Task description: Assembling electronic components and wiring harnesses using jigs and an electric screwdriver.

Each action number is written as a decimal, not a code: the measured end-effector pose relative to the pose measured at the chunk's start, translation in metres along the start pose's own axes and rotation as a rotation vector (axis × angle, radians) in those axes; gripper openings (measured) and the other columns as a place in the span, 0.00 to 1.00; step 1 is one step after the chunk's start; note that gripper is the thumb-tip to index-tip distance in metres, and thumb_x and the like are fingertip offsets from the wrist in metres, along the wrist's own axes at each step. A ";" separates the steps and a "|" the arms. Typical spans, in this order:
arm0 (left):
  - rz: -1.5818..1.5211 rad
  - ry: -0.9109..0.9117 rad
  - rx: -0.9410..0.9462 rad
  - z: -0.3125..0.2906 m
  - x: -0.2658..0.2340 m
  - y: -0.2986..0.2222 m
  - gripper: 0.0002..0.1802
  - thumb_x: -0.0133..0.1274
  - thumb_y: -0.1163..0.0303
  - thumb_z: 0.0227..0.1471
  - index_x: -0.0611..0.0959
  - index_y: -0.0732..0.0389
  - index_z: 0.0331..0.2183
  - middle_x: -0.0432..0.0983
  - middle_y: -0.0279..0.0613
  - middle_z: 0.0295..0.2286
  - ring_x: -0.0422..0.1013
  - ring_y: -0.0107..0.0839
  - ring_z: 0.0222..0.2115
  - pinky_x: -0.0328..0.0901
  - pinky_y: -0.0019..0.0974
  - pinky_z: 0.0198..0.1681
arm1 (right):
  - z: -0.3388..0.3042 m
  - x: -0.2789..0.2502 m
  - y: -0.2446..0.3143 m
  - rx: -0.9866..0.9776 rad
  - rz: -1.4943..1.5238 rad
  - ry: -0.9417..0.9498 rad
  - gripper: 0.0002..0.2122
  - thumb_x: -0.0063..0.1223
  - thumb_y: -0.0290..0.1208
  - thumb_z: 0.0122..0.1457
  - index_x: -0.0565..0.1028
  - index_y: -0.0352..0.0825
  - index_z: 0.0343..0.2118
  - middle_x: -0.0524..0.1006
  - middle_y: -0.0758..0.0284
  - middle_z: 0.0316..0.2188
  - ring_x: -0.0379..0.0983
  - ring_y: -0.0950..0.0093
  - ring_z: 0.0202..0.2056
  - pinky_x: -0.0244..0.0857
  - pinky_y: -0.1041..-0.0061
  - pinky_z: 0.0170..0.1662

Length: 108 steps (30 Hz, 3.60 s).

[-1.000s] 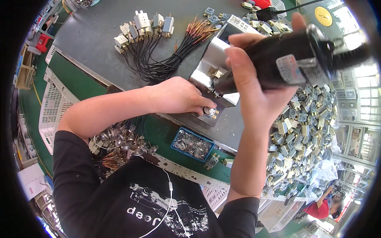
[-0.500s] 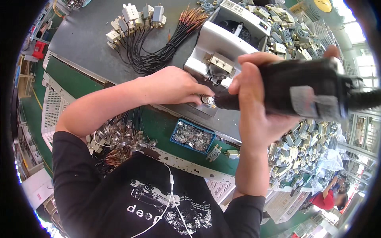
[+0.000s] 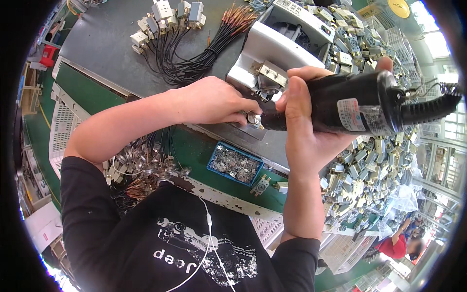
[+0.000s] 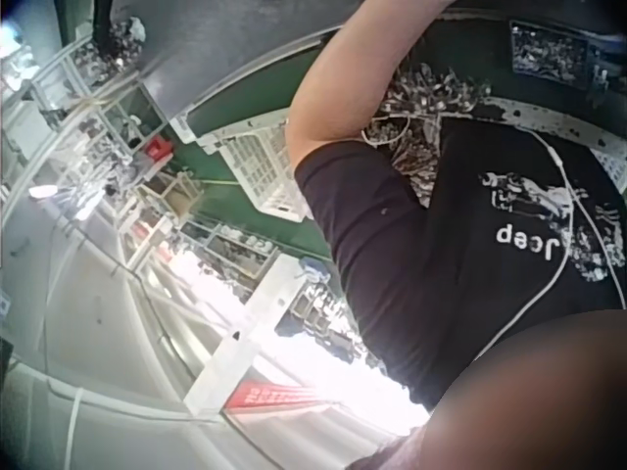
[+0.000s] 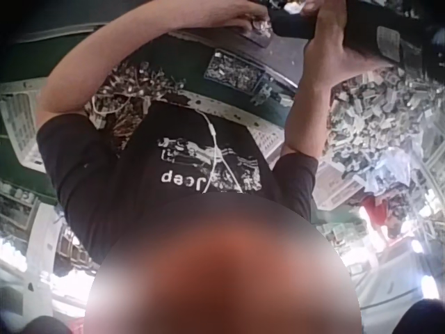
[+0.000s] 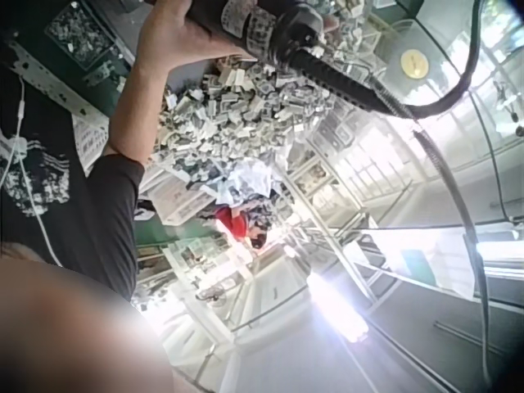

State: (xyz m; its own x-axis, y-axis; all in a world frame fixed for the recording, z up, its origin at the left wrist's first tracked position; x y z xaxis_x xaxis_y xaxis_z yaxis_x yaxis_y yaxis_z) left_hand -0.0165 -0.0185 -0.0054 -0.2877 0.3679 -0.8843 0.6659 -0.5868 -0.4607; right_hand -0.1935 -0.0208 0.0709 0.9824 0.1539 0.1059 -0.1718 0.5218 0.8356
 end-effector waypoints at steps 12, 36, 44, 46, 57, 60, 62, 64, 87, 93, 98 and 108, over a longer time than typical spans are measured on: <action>0.031 -0.051 0.051 0.000 0.002 -0.001 0.18 0.54 0.54 0.58 0.79 0.47 0.48 0.80 0.39 0.27 0.78 0.42 0.32 0.72 0.45 0.35 | -0.008 0.003 -0.006 -0.043 0.033 0.001 0.48 0.57 0.12 0.58 0.33 0.37 0.70 0.78 0.60 0.34 0.74 0.80 0.24 0.71 0.82 0.28; 0.320 0.044 0.589 -0.021 0.051 -0.039 0.03 0.56 0.66 0.44 0.80 0.52 0.24 0.72 0.29 0.28 0.71 0.28 0.37 0.64 0.34 0.40 | 0.002 -0.010 0.018 -0.076 -0.095 0.068 0.36 0.49 0.17 0.63 0.43 0.36 0.69 0.77 0.48 0.38 0.71 0.75 0.22 0.70 0.73 0.28; 0.419 0.012 0.598 -0.029 0.057 -0.045 0.03 0.54 0.66 0.48 0.79 0.52 0.27 0.71 0.27 0.29 0.70 0.26 0.36 0.61 0.30 0.38 | 0.017 -0.030 0.056 -0.111 0.129 0.094 0.14 0.46 0.30 0.68 0.68 0.26 0.50 0.70 0.65 0.27 0.64 0.79 0.28 0.60 0.77 0.33; 0.399 -0.022 0.593 -0.029 0.058 -0.044 0.03 0.54 0.66 0.47 0.79 0.53 0.26 0.71 0.27 0.27 0.70 0.27 0.35 0.61 0.31 0.37 | 0.023 -0.016 0.043 -0.227 0.058 -0.027 0.18 0.48 0.25 0.66 0.62 0.32 0.58 0.75 0.60 0.31 0.67 0.79 0.26 0.63 0.75 0.30; 0.033 0.108 0.473 -0.024 0.052 -0.044 0.08 0.55 0.68 0.46 0.78 0.59 0.30 0.75 0.38 0.26 0.75 0.38 0.34 0.67 0.42 0.37 | 0.034 -0.004 0.002 -0.285 0.011 -0.100 0.37 0.53 0.19 0.63 0.43 0.45 0.68 0.78 0.53 0.37 0.74 0.75 0.20 0.71 0.70 0.26; -0.001 0.085 0.468 -0.025 0.054 -0.043 0.09 0.56 0.68 0.46 0.79 0.60 0.31 0.75 0.39 0.27 0.75 0.39 0.34 0.68 0.43 0.39 | 0.032 -0.001 -0.002 -0.273 -0.014 -0.116 0.38 0.53 0.18 0.63 0.42 0.45 0.69 0.78 0.53 0.35 0.74 0.75 0.21 0.72 0.71 0.26; -0.022 0.044 0.481 -0.024 0.057 -0.042 0.09 0.56 0.68 0.46 0.79 0.60 0.32 0.75 0.40 0.28 0.75 0.40 0.34 0.68 0.43 0.40 | 0.031 0.002 -0.001 -0.266 -0.001 -0.102 0.39 0.52 0.18 0.63 0.41 0.45 0.69 0.79 0.53 0.35 0.75 0.75 0.21 0.73 0.72 0.26; -0.026 0.065 0.487 -0.024 0.056 -0.043 0.10 0.54 0.68 0.47 0.80 0.61 0.33 0.76 0.41 0.30 0.75 0.40 0.35 0.68 0.42 0.41 | 0.029 0.006 -0.003 -0.262 -0.015 -0.093 0.38 0.52 0.17 0.63 0.41 0.44 0.69 0.78 0.53 0.36 0.75 0.75 0.21 0.73 0.73 0.27; -0.177 -0.037 0.502 -0.018 0.030 -0.040 0.10 0.54 0.72 0.47 0.82 0.61 0.35 0.77 0.44 0.33 0.76 0.45 0.37 0.71 0.47 0.42 | 0.047 0.017 0.001 -0.118 0.052 0.154 0.42 0.52 0.15 0.62 0.36 0.41 0.70 0.78 0.53 0.36 0.73 0.76 0.22 0.71 0.73 0.29; -0.237 -0.324 0.394 -0.020 -0.007 -0.022 0.13 0.54 0.76 0.43 0.86 0.60 0.35 0.78 0.44 0.33 0.76 0.44 0.38 0.70 0.45 0.44 | 0.035 0.031 0.004 -0.126 -0.114 -0.016 0.43 0.52 0.13 0.61 0.38 0.40 0.71 0.79 0.55 0.35 0.73 0.77 0.22 0.70 0.79 0.27; -0.072 -0.424 0.210 -0.021 -0.011 -0.006 0.08 0.57 0.72 0.46 0.84 0.60 0.32 0.79 0.40 0.30 0.76 0.41 0.36 0.68 0.43 0.43 | 0.022 0.024 0.023 -0.034 -0.069 -0.014 0.41 0.51 0.14 0.62 0.38 0.39 0.71 0.78 0.54 0.34 0.73 0.77 0.21 0.70 0.77 0.28; 0.095 -0.439 0.158 -0.013 0.018 -0.013 0.07 0.61 0.64 0.48 0.81 0.54 0.29 0.77 0.30 0.28 0.74 0.33 0.35 0.64 0.39 0.42 | 0.010 0.014 0.029 -0.156 -0.008 0.005 0.40 0.50 0.17 0.63 0.37 0.44 0.70 0.77 0.54 0.37 0.73 0.78 0.21 0.71 0.75 0.29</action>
State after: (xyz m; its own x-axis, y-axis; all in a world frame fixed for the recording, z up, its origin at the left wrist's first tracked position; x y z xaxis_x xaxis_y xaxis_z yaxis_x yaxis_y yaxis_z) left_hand -0.0215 0.0053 -0.0138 -0.5168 -0.0122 -0.8560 0.6004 -0.7179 -0.3522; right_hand -0.1845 -0.0115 0.1020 0.9836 0.1525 0.0964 -0.1731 0.6469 0.7426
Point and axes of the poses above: each hand's wrist, its own z-axis towards the middle knuckle, its own x-axis out of the palm, y = z × x, the point moved 1 cm from there along z, towards the middle knuckle
